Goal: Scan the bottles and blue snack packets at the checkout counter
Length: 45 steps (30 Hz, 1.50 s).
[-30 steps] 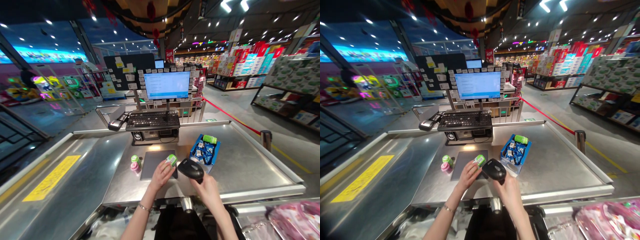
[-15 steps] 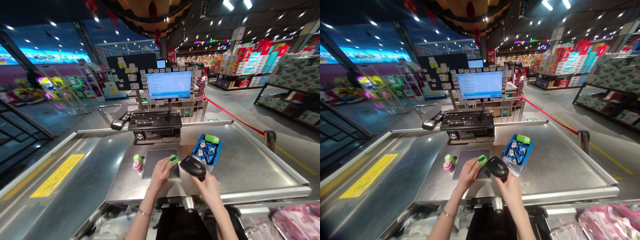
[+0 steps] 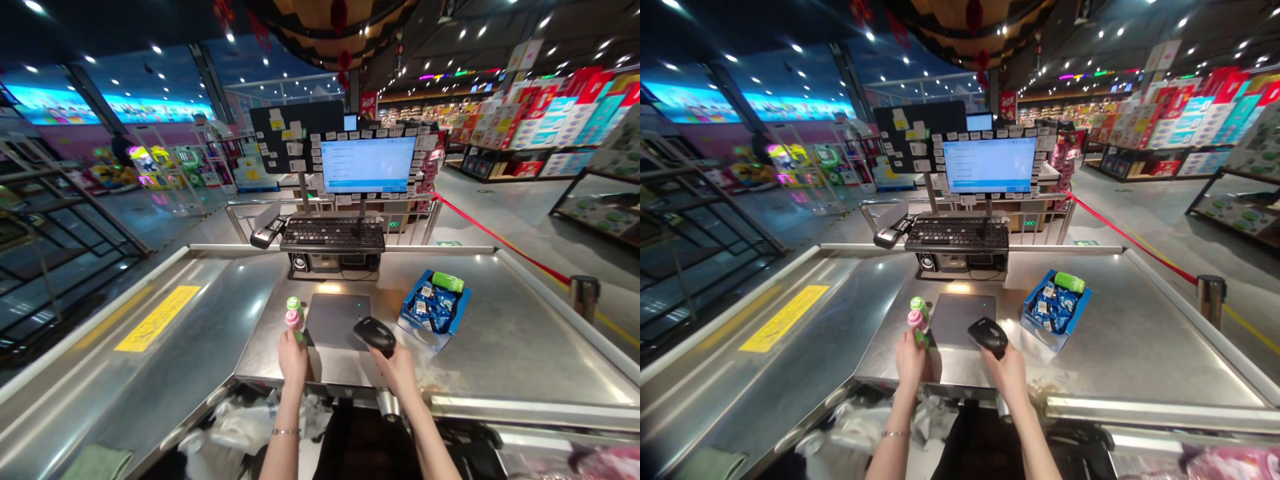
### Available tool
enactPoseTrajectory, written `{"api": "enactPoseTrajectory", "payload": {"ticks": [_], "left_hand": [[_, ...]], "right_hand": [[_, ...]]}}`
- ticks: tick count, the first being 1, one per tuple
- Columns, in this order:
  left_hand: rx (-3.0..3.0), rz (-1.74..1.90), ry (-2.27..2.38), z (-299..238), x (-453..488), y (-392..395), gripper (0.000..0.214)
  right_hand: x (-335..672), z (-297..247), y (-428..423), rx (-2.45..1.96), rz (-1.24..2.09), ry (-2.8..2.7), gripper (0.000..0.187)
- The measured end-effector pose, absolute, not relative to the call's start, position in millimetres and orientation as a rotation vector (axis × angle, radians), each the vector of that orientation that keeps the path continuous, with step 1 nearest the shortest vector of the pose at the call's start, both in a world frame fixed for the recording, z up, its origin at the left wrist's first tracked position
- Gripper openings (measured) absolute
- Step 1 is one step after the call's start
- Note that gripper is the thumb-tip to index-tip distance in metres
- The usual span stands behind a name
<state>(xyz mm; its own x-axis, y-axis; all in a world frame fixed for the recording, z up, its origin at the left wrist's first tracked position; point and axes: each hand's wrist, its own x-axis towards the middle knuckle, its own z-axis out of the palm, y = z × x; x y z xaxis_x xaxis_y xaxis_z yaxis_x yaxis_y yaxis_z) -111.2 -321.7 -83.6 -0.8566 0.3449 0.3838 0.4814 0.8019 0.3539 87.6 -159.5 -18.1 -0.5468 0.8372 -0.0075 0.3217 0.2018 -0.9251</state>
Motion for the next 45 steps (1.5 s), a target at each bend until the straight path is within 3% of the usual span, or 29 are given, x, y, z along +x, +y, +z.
{"api": "enactPoseTrajectory", "payload": {"ticks": [13, 19, 25, 33, 39, 42, 45], "left_hand": [[-0.689, -0.833, -2.410, -61.4, -119.6, -299.0, 0.046], [-1.369, -1.152, -2.166, -46.4, -54.6, -205.2, 0.034], [-1.806, -1.371, -2.167, -21.8, 8.3, -89.8, 0.037], [-1.837, -0.885, -2.271, -1.9, 9.4, 39.9, 0.060], [-1.984, -0.597, -2.222, -6.2, 11.1, 56.5, 0.053], [-1.960, -0.791, -2.230, -4.8, 11.9, 55.8, 0.049], [-1.857, -1.329, -2.269, -2.9, 8.5, 49.8, 0.047]], "right_hand": [[90.8, -20.1, -152.6, -1.084, 1.326, -1.869, 0.031], [116.4, -4.8, -126.7, -1.146, 1.195, -1.665, 0.035], [158.4, 3.6, -89.6, -1.240, 1.063, -1.442, 0.043], [190.8, 1.3, -63.3, -1.263, 0.935, -1.351, 0.046], [198.8, -6.0, -57.0, -1.251, 0.946, -1.319, 0.045], [199.7, -6.7, -56.2, -1.286, 0.997, -1.313, 0.045], [199.8, -4.7, -57.0, -1.302, 1.026, -1.309, 0.046]]}}
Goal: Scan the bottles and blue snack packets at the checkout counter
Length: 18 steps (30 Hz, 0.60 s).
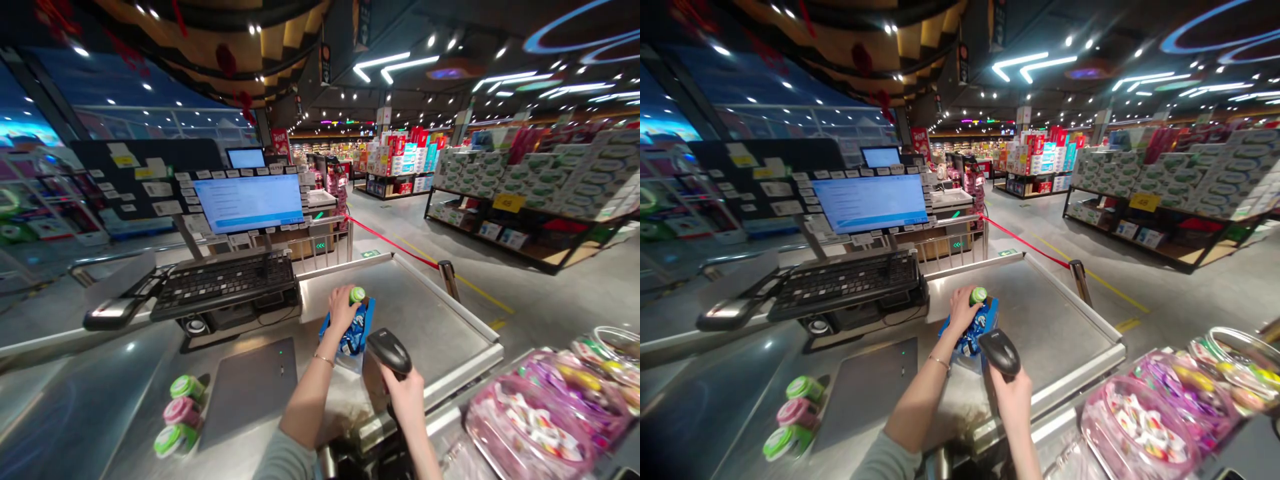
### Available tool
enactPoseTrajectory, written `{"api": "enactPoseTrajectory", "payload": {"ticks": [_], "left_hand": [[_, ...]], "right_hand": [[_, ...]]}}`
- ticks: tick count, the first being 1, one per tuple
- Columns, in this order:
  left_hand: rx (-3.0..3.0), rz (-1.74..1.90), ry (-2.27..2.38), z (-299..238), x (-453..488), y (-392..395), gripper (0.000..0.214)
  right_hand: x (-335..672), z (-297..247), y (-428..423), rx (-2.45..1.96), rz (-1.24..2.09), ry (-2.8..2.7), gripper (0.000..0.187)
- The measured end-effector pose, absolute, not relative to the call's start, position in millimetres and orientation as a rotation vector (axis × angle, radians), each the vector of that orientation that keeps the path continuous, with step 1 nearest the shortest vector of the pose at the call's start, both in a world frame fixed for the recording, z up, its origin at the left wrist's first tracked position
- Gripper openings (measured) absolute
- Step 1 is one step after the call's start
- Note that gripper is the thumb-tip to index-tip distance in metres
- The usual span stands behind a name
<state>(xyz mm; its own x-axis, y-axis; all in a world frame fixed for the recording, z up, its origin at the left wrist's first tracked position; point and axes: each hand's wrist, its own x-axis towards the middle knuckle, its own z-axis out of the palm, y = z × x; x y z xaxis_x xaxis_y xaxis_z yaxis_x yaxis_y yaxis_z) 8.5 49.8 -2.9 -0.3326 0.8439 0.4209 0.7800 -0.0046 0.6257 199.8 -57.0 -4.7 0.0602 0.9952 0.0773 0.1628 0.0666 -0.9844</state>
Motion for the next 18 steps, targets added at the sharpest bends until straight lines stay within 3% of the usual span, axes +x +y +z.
{"api": "enactPoseTrajectory", "payload": {"ticks": [4, 8, 18], "left_hand": [[1.104, 1.825, 1.626, -4.0, 0.3, 18.5, 0.047], [0.600, 2.017, 1.183, -8.3, -8.0, -37.4, 0.054], [0.394, 2.144, 1.168, -9.5, -24.7, -140.5, 0.052]], "right_hand": [[199.9, 0.7, -61.2, -1.280, 1.023, -1.323, 0.044], [197.2, 6.9, -70.6, -1.253, 1.037, -1.401, 0.042], [157.1, 28.4, -125.3, -1.240, 0.988, -1.978, 0.036]]}}
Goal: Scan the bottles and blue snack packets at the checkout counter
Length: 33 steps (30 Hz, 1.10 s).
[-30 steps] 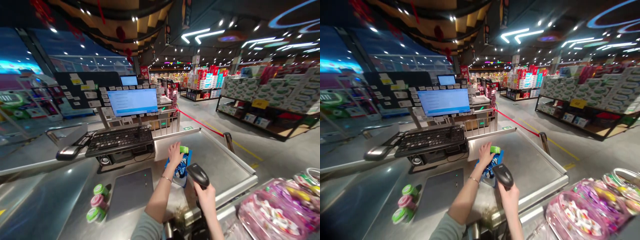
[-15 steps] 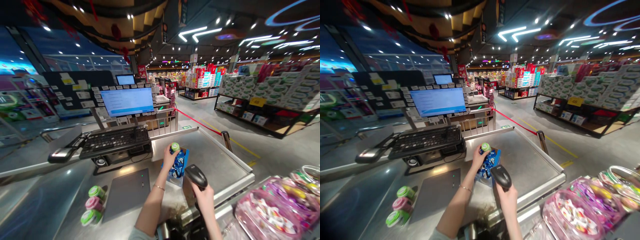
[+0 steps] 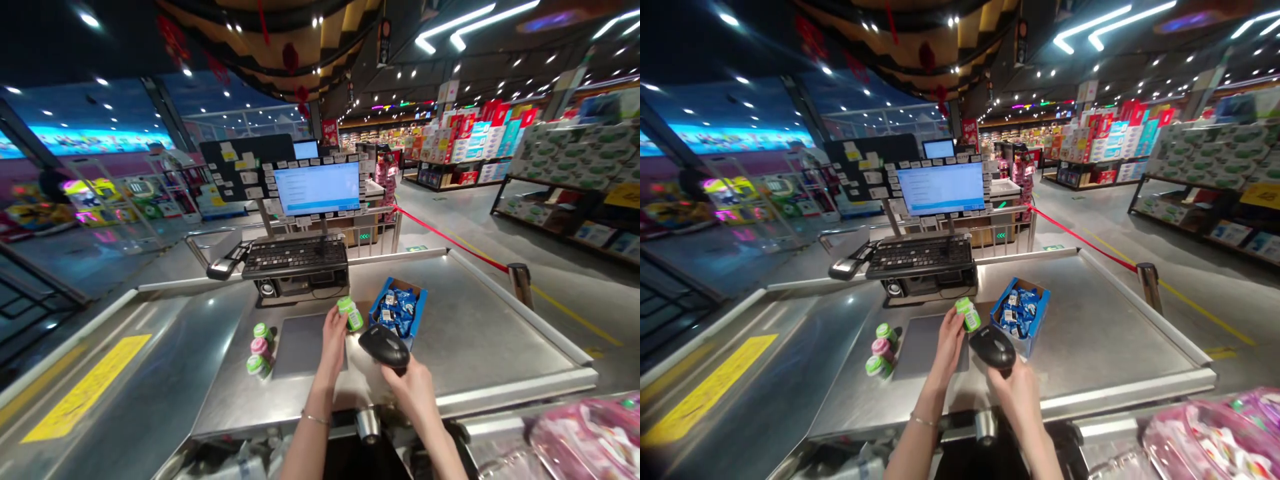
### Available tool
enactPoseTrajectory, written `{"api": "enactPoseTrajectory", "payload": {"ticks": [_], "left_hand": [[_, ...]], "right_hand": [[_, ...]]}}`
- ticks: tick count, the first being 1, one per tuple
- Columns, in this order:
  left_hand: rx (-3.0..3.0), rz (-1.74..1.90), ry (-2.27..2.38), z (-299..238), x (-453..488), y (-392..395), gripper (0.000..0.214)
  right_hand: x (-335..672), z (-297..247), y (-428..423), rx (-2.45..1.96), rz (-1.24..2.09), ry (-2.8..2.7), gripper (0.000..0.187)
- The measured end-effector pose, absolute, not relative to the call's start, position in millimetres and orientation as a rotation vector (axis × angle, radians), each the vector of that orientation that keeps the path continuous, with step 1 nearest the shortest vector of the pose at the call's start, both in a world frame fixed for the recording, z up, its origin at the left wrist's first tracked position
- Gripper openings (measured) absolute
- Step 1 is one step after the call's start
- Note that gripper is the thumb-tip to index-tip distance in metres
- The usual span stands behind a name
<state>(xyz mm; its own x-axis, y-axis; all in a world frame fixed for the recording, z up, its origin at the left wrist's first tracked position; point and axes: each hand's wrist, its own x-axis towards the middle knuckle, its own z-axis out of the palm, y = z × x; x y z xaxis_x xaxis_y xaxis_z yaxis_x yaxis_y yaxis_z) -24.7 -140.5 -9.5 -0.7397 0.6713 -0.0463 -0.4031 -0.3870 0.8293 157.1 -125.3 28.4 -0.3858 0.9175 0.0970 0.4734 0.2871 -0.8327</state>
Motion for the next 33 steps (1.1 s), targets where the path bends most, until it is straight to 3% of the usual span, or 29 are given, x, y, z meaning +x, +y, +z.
{"api": "enactPoseTrajectory", "payload": {"ticks": [13, 23, 28, 33], "left_hand": [[0.376, 2.184, 1.246, -11.5, -44.9, -170.7, 0.050], [0.415, 2.194, 1.354, -19.6, -56.6, -177.7, 0.052], [0.626, 1.996, 2.123, -39.5, -85.7, -198.5, 0.052], [0.885, 1.052, 3.104, -53.0, -129.4, -226.8, 0.037]], "right_hand": [[141.4, 25.4, -145.4, -1.202, 0.872, -2.144, 0.039], [132.4, 17.3, -142.6, -1.170, 0.990, -1.984, 0.043], [124.1, 5.5, -142.7, -1.173, 1.031, -1.955, 0.046], [111.3, -18.1, -141.9, -1.172, 1.046, -2.000, 0.043]]}}
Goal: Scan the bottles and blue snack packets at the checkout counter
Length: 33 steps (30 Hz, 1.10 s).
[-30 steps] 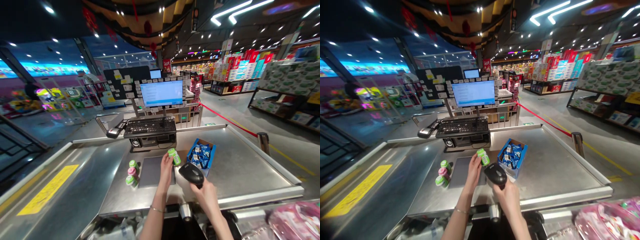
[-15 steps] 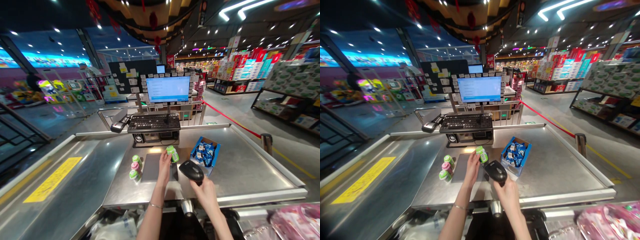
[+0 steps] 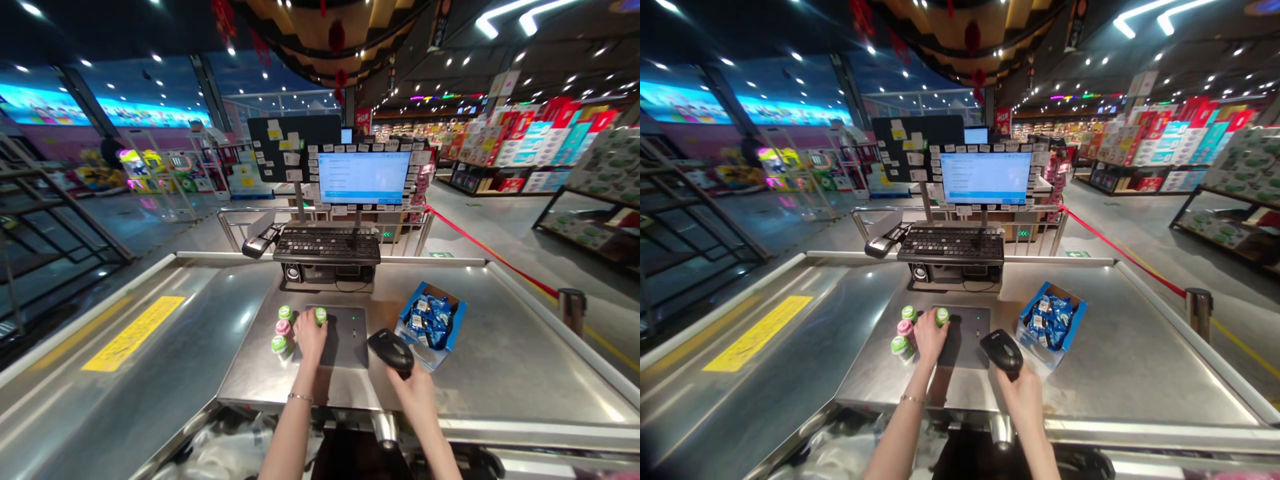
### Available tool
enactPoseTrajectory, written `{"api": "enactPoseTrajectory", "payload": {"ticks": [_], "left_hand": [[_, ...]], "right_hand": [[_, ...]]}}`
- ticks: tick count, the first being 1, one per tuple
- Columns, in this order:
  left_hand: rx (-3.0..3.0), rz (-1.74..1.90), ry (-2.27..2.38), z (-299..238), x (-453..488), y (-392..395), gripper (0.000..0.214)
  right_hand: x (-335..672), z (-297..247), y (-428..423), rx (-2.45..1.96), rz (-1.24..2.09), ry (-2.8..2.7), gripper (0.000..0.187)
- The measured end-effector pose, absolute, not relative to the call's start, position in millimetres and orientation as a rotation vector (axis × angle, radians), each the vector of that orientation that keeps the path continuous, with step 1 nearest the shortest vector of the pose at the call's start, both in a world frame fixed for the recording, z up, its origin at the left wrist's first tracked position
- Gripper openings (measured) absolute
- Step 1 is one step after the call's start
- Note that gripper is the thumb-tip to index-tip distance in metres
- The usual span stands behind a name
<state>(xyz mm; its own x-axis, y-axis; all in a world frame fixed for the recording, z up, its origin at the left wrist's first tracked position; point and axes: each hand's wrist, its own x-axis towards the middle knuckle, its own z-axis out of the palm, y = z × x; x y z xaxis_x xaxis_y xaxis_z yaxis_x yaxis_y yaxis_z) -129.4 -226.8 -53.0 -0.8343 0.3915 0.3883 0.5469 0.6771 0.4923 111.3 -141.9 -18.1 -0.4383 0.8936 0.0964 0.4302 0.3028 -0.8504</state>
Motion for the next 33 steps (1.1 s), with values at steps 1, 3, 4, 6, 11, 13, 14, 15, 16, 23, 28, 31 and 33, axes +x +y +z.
{"api": "enactPoseTrajectory", "payload": {"ticks": [1, 3, 4, 6, 11, 13, 14, 15, 16, 23, 28, 31, 33], "left_hand": [[-0.735, -0.746, -2.653, -54.0, -138.0, -231.0, 0.036], [-0.719, -0.538, -2.645, -55.1, -153.9, -237.5, 0.036], [-0.720, -0.469, -2.632, -55.5, -160.9, -239.9, 0.036], [-0.708, -0.377, -2.610, -56.4, -172.7, -243.5, 0.036], [-0.679, -0.303, -2.641, -59.7, -184.0, -246.8, 0.040], [-0.691, -0.323, -2.627, -59.4, -178.9, -244.4, 0.043], [-0.708, -0.349, -2.613, -58.5, -173.9, -241.6, 0.044], [-0.741, -0.388, -2.597, -57.1, -167.3, -237.5, 0.045], [-0.795, -0.441, -2.577, -55.0, -159.3, -231.9, 0.045], [-1.400, -1.052, -2.331, -31.0, -73.7, -161.1, 0.042], [-1.812, -1.468, -2.107, -20.2, -12.2, -104.7, 0.042], [-1.957, -1.503, -2.080, -20.7, 9.6, -73.8, 0.046], [-1.938, -1.328, -2.191, -22.4, 17.5, -53.8, 0.048]], "right_hand": [[109.2, -22.3, -141.6, -1.168, 1.059, -2.013, 0.044], [105.8, -28.7, -141.1, -1.157, 1.097, -2.026, 0.046], [104.5, -30.8, -140.9, -1.155, 1.118, -2.027, 0.047], [102.5, -33.0, -140.4, -1.154, 1.151, -2.030, 0.046], [100.5, -34.0, -139.5, -1.180, 1.202, -2.004, 0.043], [100.7, -34.1, -139.5, -1.162, 1.192, -1.989, 0.043], [100.8, -33.9, -139.4, -1.147, 1.179, -1.982, 0.042], [101.0, -33.5, -139.2, -1.135, 1.168, -1.974, 0.042], [101.2, -32.8, -138.7, -1.130, 1.159, -1.963, 0.041], [114.5, -20.5, -127.1, -1.227, 1.091, -1.792, 0.047], [146.6, -13.8, -102.1, -1.332, 1.011, -1.584, 0.053], [167.4, -12.8, -85.4, -1.382, 0.951, -1.472, 0.056], [177.9, -13.9, -77.3, -1.396, 0.931, -1.422, 0.057]]}}
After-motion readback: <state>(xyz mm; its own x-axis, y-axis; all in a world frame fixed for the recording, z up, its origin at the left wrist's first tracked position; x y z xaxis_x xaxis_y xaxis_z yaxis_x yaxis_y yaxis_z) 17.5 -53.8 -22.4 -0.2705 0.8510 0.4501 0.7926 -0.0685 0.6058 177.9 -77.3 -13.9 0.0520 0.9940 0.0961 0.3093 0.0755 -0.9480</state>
